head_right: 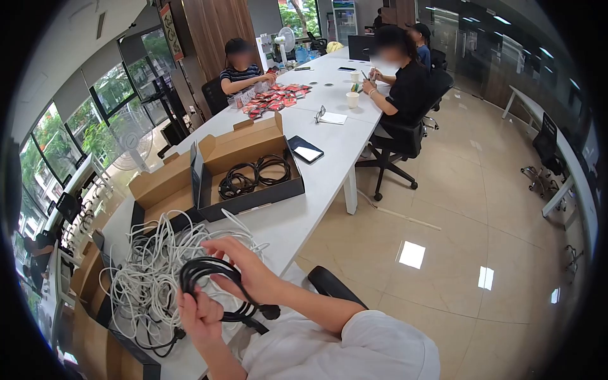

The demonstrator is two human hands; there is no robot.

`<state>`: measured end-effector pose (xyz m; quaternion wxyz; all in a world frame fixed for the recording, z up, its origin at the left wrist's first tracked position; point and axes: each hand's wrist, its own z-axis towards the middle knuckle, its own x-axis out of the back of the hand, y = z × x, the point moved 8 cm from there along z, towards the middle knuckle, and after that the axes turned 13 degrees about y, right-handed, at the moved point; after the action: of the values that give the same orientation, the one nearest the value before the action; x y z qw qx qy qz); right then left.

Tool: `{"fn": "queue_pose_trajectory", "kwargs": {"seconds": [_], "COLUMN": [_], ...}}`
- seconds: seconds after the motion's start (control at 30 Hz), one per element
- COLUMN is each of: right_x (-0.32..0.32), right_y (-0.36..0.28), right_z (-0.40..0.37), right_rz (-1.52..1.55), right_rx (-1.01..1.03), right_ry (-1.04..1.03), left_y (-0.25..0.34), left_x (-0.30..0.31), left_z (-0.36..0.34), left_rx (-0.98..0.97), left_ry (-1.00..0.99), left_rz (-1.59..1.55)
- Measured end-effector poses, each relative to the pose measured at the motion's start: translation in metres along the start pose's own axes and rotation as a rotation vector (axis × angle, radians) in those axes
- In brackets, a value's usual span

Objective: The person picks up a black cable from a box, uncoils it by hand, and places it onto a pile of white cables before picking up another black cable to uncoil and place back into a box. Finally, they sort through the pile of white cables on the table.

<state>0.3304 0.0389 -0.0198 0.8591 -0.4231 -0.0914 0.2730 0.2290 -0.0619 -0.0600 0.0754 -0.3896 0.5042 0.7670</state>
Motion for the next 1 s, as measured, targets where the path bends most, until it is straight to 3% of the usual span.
{"fn": "queue_pose_trajectory", "kwargs": {"seconds": [0.03,0.13,0.17,0.27,0.4,0.5,0.6,0.73,0.83,0.93,1.0], "right_x": [-0.001,-0.016,-0.019,-0.029,-0.041,-0.039,-0.027,-0.01,-0.004,-0.002,-0.007], "right_y": [0.001,0.014,0.012,0.01,0.033,0.032,0.032,0.039,0.029,0.036,0.025], "right_z": [-0.001,-0.009,-0.01,-0.015,-0.028,-0.027,-0.02,-0.009,-0.005,-0.01,-0.009], "right_rz": [0.05,0.669,0.672,0.632,0.587,0.683,0.491,0.112,0.066,0.192,0.383], "right_rx": [-0.033,-0.363,-0.337,-0.35,-0.532,-0.49,-0.405,-0.28,-0.312,-0.453,-0.431], "right_ry": [-0.04,-0.261,-0.368,-0.373,-0.533,-0.536,-0.589,-0.459,-0.319,-0.344,-0.295], "left_y": [0.006,0.018,0.024,0.03,0.026,0.028,0.031,0.034,0.026,0.022,0.02], "left_x": [-0.001,0.014,0.017,0.028,0.018,0.011,0.023,0.032,0.041,0.043,0.041], "left_z": [0.001,0.006,0.005,0.006,0.002,0.003,0.005,0.01,0.015,0.019,0.02], "left_rx": [-0.027,-0.068,-0.105,-0.129,-0.133,-0.154,-0.155,-0.211,-0.233,-0.261,-0.277], "left_ry": [-0.008,-0.009,-0.011,0.024,0.022,-0.041,0.04,0.136,0.232,0.235,0.279], "left_rz": [-0.016,-0.151,-0.159,-0.185,-0.137,-0.096,-0.155,-0.028,0.049,0.127,0.236]}}
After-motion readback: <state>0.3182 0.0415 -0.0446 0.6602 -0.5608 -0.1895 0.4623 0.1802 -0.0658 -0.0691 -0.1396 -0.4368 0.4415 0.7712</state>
